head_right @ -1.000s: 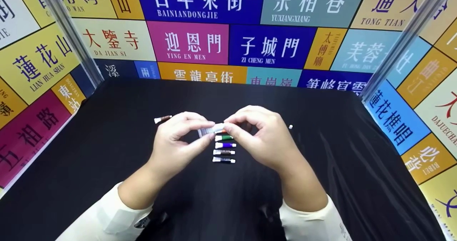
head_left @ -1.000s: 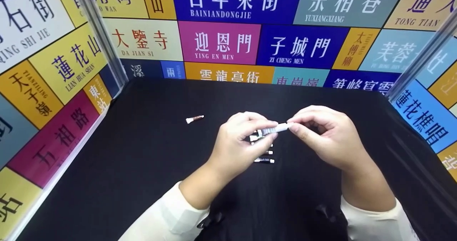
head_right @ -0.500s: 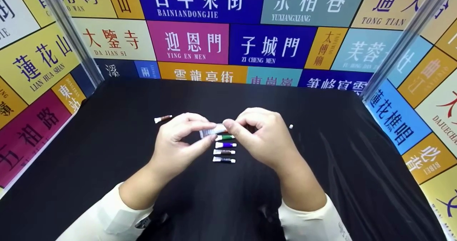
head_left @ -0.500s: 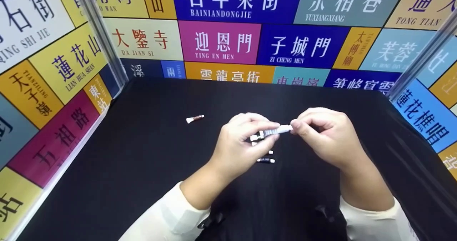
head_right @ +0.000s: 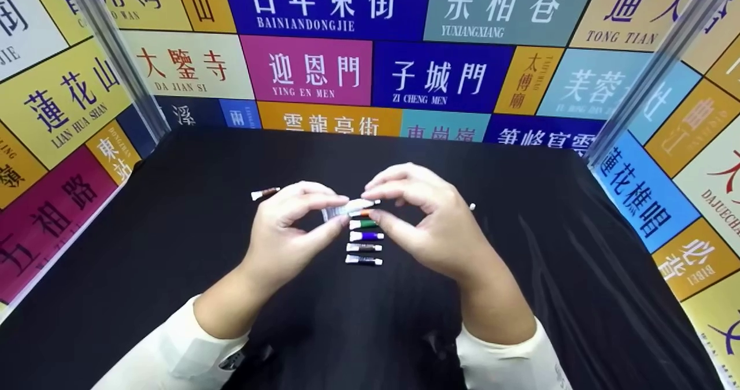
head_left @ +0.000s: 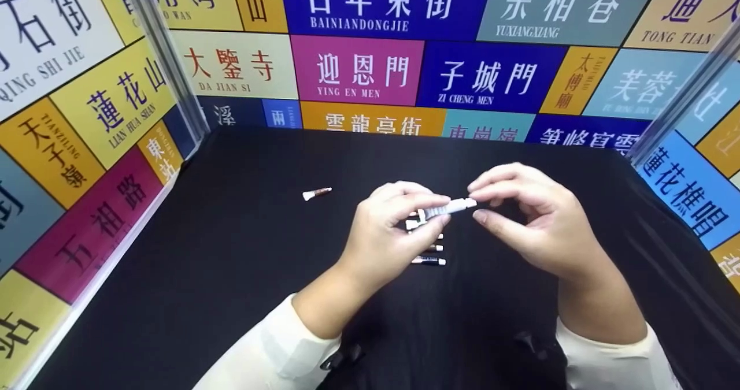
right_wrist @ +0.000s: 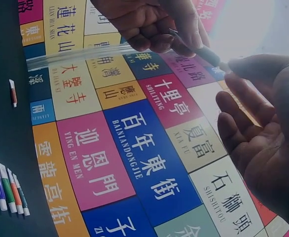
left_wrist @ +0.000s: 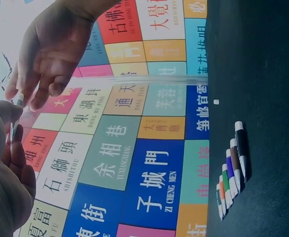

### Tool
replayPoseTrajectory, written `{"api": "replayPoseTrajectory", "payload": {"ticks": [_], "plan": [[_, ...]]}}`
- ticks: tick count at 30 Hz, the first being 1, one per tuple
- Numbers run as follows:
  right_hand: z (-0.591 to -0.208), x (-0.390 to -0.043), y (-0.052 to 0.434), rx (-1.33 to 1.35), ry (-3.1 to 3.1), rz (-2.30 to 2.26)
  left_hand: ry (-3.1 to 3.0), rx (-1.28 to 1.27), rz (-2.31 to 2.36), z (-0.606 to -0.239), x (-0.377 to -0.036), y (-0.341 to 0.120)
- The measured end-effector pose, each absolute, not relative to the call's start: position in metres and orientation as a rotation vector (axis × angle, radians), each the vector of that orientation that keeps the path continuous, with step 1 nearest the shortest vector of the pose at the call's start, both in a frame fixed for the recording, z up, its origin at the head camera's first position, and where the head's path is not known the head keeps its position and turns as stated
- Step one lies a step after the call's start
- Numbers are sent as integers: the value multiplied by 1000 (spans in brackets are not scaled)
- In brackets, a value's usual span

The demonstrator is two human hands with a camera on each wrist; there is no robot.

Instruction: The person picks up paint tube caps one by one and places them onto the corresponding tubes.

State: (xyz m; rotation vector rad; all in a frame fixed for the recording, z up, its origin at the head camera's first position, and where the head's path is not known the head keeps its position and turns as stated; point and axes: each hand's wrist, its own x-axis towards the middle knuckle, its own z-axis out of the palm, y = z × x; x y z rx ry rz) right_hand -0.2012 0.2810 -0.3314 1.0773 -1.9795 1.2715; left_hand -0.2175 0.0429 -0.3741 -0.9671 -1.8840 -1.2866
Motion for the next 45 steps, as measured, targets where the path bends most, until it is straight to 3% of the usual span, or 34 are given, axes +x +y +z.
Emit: {"api": "replayPoseTrajectory", "payload": {"ticks": [21, 32, 45], "plan": [[-334, -202, 279, 871, -2218, 1054, -1904, -964, -1318, -375, -216, 42], [-331, -200, 282, 1015, -2114, 1221, -1905, -958, -1328, -373, -215, 42], [-330, -202, 282, 995, -2125, 1054, -1898, -980, -1334, -373, -214, 43]]}}
